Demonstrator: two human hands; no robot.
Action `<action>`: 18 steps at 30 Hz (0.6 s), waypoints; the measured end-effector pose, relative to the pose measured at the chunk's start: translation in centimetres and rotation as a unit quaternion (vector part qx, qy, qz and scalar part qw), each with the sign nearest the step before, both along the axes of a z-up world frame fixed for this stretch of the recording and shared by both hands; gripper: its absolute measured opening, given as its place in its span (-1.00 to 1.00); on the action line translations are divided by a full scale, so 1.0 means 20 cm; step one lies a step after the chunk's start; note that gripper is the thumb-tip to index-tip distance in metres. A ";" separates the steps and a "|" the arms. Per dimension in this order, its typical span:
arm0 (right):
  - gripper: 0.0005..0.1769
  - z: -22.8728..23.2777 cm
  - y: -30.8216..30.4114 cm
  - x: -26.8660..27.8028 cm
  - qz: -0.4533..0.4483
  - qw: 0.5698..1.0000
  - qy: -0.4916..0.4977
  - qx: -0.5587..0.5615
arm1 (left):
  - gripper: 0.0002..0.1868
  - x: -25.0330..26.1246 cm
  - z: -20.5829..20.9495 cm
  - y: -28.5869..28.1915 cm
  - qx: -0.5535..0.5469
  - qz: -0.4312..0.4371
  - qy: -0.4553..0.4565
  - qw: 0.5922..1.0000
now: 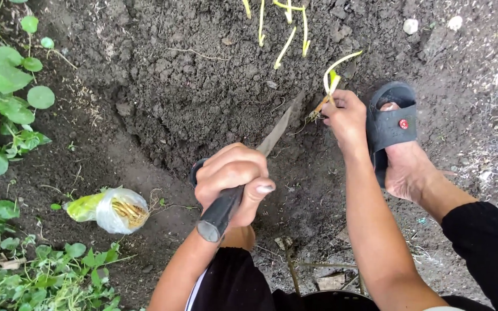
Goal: The person plants small green shoots into a prepared soil bed. They use a knife to make holes, place the shoots, and cover the roots with soil. The person retrieves additional shoots from a plastic bag and continues planting in a row.
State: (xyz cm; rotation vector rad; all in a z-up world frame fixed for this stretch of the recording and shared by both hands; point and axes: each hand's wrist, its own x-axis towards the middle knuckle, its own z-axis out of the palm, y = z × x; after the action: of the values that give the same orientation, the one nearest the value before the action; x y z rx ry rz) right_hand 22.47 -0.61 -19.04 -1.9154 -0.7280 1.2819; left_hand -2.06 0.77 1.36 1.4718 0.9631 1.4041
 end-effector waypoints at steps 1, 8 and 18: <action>-0.52 0.06 0.03 -0.03 0.011 1.000 -0.015 -0.024 | -0.75 0.00 0.01 0.01 -0.002 0.006 0.009 1.000; -0.77 -0.04 0.03 -0.08 0.073 0.971 -0.222 -0.060 | -0.75 0.00 -0.04 -0.02 -0.005 0.003 -0.003 1.000; -0.74 -0.01 0.17 -0.08 0.013 0.993 -0.104 0.052 | -0.75 -0.05 -0.01 -0.06 -0.005 0.049 -0.027 0.998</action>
State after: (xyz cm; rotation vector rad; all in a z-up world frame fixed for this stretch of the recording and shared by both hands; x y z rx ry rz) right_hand 20.93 2.84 -19.24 -1.9786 -0.9100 1.0466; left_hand -3.13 -0.35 1.24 1.3877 1.0185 1.4994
